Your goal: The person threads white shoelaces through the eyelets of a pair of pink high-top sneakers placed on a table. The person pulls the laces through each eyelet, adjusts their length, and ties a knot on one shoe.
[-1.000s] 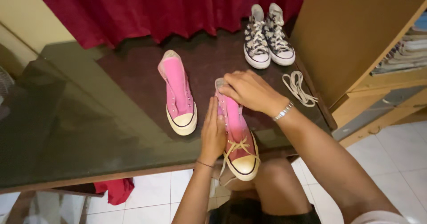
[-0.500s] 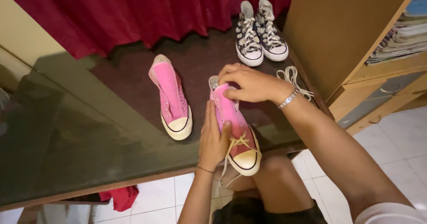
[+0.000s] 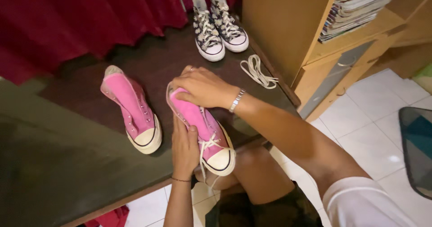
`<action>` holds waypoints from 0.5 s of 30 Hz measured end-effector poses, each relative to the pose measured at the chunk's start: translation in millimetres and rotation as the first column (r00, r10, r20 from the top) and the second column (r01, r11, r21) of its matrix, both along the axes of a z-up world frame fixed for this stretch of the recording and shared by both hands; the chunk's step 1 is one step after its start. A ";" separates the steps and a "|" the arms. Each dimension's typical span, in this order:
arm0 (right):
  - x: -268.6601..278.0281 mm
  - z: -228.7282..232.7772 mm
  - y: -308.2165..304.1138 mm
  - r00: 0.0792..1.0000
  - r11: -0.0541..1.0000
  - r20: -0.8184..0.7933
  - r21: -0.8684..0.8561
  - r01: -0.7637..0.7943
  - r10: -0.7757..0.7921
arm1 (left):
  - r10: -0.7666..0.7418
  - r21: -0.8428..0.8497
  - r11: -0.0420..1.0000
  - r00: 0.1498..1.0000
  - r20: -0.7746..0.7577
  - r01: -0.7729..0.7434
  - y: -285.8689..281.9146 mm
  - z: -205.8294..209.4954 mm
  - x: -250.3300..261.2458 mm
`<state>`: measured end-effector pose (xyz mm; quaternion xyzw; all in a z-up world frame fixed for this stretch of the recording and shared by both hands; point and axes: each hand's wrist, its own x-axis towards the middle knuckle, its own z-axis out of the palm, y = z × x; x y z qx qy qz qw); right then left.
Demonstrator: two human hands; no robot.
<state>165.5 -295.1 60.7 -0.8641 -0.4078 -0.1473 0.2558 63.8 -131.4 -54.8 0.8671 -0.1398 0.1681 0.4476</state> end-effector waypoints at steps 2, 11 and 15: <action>-4.4 1.8 -3.8 0.998 0.998 0.021 -0.028 0.053 -0.052 | -0.004 -0.013 1.000 1.000 0.015 0.004 0.1 1.0 -3.3; -18.5 -7.9 16.8 0.975 0.985 0.143 -0.009 0.173 -0.170 | -0.009 -0.047 0.999 1.000 -0.005 0.009 -4.5 14.2 -6.6; -17.3 -9.3 22.8 0.977 0.984 0.124 -0.009 0.177 -0.175 | 0.002 -0.049 0.999 1.000 -0.024 -0.003 -3.7 16.5 -7.2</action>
